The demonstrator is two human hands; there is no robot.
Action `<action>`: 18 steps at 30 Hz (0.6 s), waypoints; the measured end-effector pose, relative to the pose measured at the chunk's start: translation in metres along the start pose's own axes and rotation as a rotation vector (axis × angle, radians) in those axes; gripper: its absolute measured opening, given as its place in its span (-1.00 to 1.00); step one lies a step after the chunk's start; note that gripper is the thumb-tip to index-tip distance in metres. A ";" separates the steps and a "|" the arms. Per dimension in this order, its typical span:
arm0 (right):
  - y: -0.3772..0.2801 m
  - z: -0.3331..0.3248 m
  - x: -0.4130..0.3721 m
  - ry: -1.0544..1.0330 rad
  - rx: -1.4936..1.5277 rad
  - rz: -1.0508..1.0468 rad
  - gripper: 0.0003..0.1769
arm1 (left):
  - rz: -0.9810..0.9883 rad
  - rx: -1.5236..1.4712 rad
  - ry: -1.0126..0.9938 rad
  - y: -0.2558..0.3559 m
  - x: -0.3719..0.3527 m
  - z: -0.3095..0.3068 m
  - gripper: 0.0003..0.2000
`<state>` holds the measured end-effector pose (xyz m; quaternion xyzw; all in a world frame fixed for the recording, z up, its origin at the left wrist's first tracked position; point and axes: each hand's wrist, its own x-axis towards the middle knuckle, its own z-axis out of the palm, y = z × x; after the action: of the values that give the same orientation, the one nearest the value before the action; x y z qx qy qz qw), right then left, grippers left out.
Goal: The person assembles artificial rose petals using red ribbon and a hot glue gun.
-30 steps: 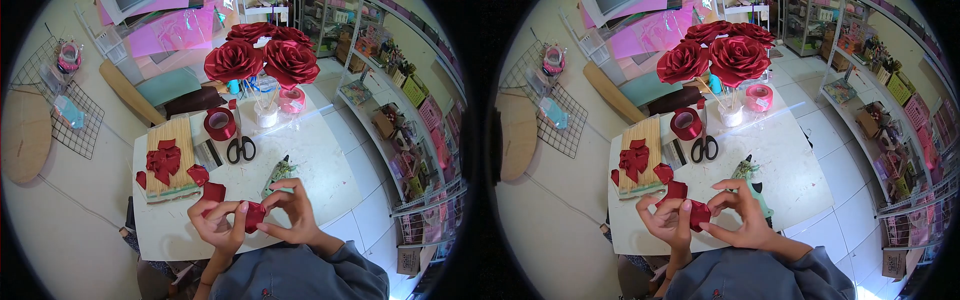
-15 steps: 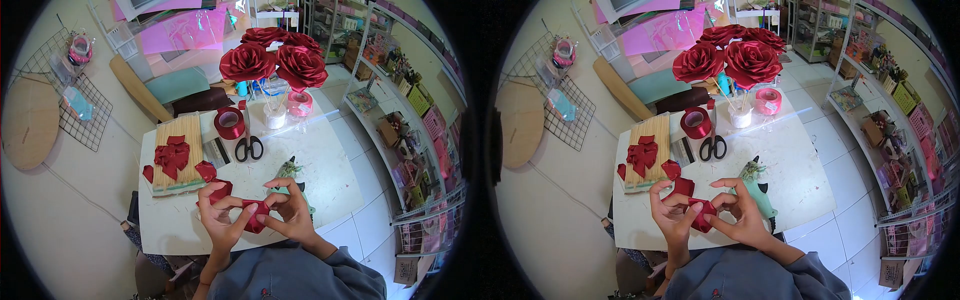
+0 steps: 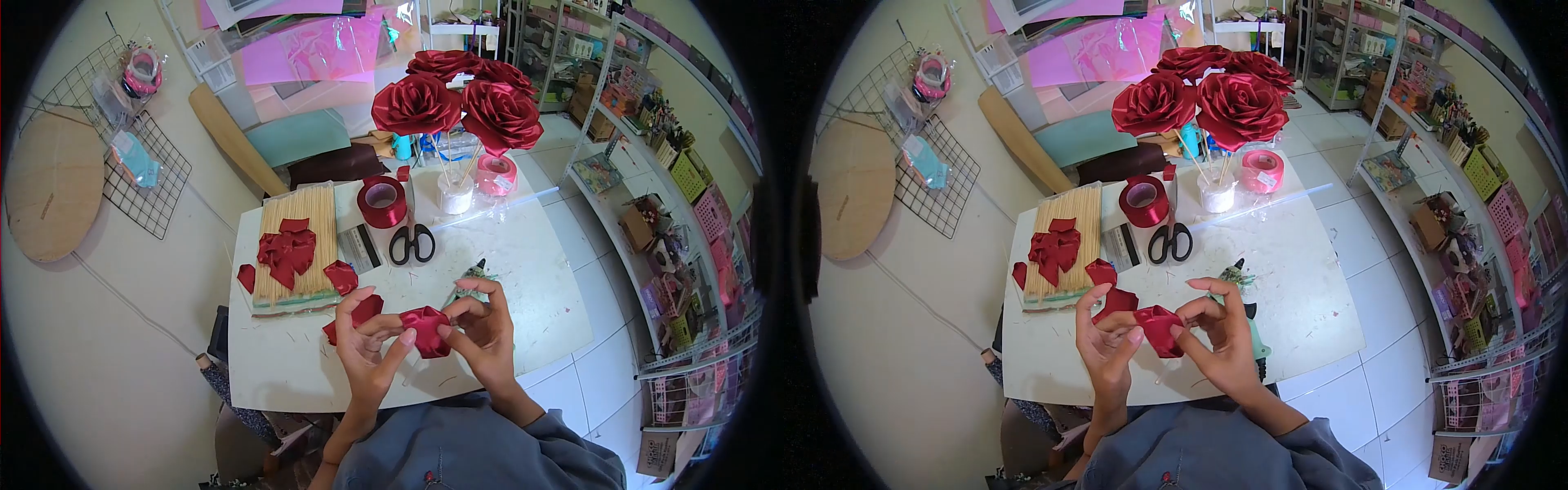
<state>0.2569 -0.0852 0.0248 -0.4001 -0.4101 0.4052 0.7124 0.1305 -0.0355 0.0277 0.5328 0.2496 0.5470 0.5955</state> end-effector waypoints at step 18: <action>-0.005 -0.015 0.010 -0.131 -0.421 -0.014 -0.54 | -0.022 0.430 0.084 0.009 0.037 -0.066 -0.71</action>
<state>0.2748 -0.0820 0.0267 -0.5098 -0.5341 0.3308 0.5877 0.0794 0.0210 0.0259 0.6214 0.3909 0.4962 0.4634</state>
